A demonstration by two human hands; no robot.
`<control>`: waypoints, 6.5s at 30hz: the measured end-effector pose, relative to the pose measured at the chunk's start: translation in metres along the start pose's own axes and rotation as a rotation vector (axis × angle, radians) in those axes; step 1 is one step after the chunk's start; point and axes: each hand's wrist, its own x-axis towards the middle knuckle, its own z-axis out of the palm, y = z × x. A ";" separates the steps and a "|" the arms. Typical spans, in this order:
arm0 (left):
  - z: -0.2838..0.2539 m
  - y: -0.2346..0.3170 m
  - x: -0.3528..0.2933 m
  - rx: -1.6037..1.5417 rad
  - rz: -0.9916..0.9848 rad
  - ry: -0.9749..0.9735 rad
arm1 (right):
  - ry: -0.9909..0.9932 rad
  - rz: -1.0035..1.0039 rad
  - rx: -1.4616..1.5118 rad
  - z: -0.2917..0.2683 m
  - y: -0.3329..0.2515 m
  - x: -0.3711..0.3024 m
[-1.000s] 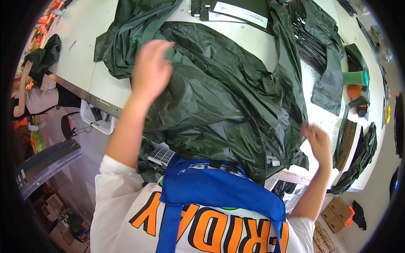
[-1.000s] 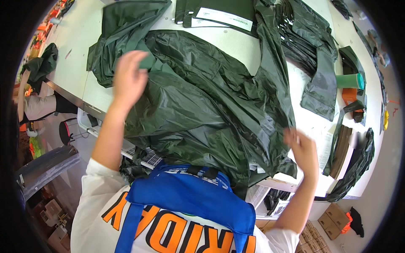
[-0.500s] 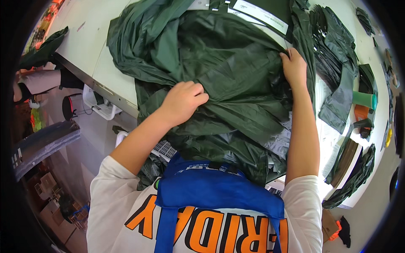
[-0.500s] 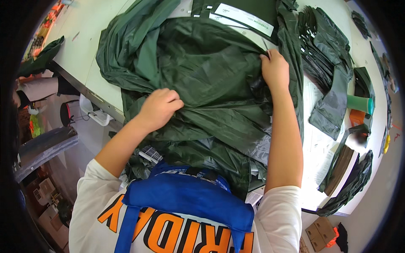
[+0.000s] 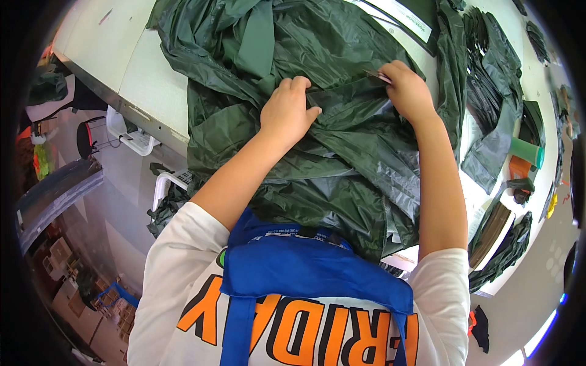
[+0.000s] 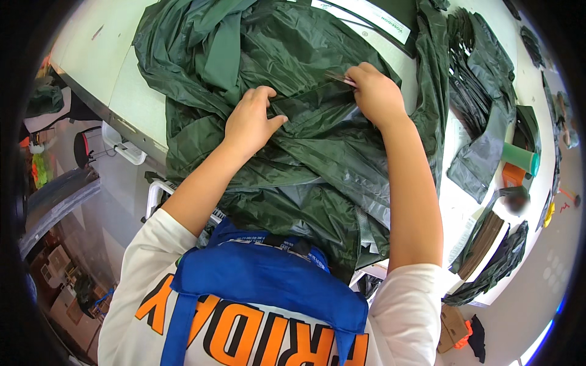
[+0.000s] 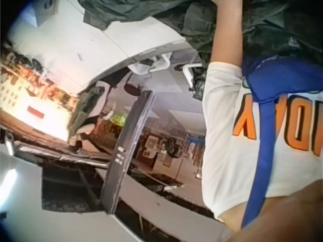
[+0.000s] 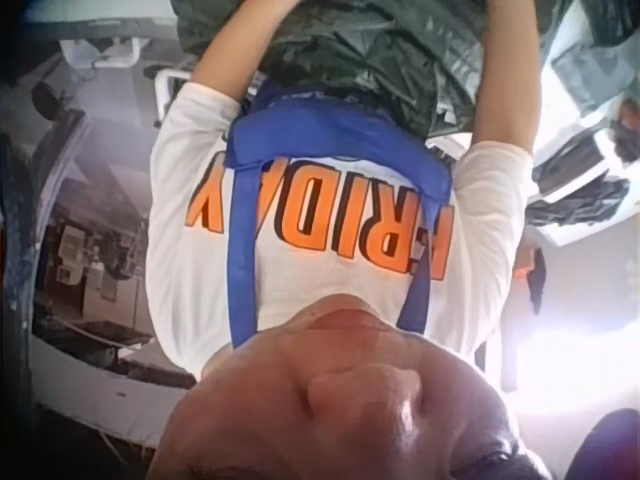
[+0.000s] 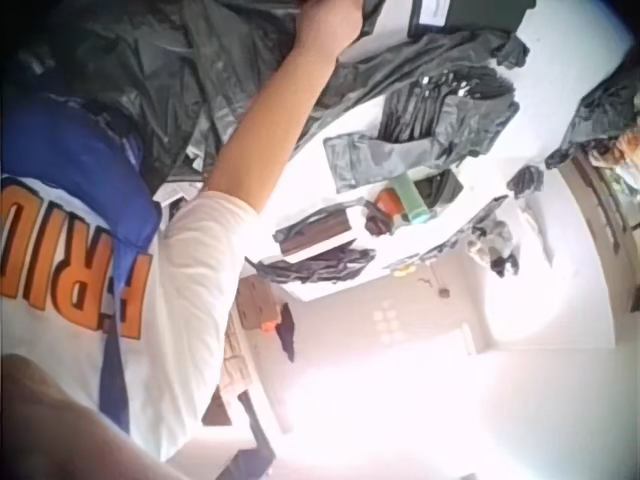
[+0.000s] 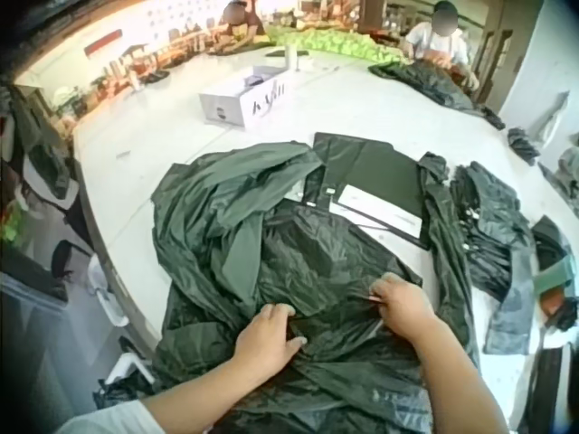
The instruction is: The person folds a dark green jacket on a white table, aligning edges and smoothing the fabric. They use a small blade to cut a tag or thread, then fold the jacket into a compact bundle and place it into a dark green pouch. The person repeats the process with another jacket, folding and placing it into a pouch.
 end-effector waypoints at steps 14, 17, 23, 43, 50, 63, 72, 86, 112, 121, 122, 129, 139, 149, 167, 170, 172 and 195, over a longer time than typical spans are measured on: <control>-0.022 0.016 -0.048 -0.253 0.891 0.324 | 0.768 0.380 1.237 0.010 -0.050 -0.087; -0.024 0.017 -0.047 -0.245 0.923 0.335 | 0.687 0.528 1.490 -0.001 -0.055 -0.080; -0.024 0.015 -0.050 -0.253 0.957 0.327 | 0.564 0.731 1.495 -0.015 -0.051 -0.060; -0.028 0.025 -0.029 -0.067 0.408 -0.388 | 0.474 0.658 0.417 -0.044 0.128 0.020; -0.049 0.062 0.029 -1.492 -0.152 -0.554 | -0.018 -0.371 0.303 -0.066 -0.124 -0.122; -0.065 0.053 -0.054 -1.610 -0.127 -0.952 | 0.583 0.506 2.129 -0.017 -0.146 -0.193; -0.129 0.081 -0.094 -1.181 0.253 -0.252 | 0.683 0.196 1.404 -0.059 -0.184 -0.182; -0.182 0.075 -0.123 -0.720 0.303 -0.224 | 0.434 0.130 1.145 -0.062 -0.216 -0.189; -0.171 0.078 -0.141 -1.344 0.126 -0.598 | 0.355 0.181 0.913 -0.129 -0.243 -0.195; -0.171 0.074 -0.137 -1.039 0.344 -0.495 | 0.521 0.033 0.650 -0.114 -0.253 -0.175; -0.170 0.075 -0.138 -1.114 0.274 -0.520 | 0.546 -0.034 0.593 -0.115 -0.254 -0.174; -0.174 0.076 -0.141 -1.295 0.061 -0.593 | 0.372 -0.185 0.902 -0.124 -0.248 -0.180; -0.172 0.077 -0.140 -1.385 0.073 -0.599 | 0.471 -0.067 0.424 -0.129 -0.234 -0.191; -0.173 0.080 -0.143 -1.277 0.107 -0.546 | 0.482 -0.110 0.453 -0.128 -0.240 -0.185; -0.172 0.082 -0.145 -1.280 0.126 -0.541 | 0.569 -0.009 0.585 -0.118 -0.242 -0.196; -0.173 0.081 -0.145 -1.266 0.134 -0.541 | 0.568 0.052 0.603 -0.117 -0.233 -0.199; -0.173 0.080 -0.144 -1.249 0.152 -0.541 | 0.528 0.043 0.602 -0.120 -0.234 -0.199; -0.174 0.080 -0.140 -0.982 0.293 -0.504 | 0.439 0.083 0.691 -0.113 -0.231 -0.188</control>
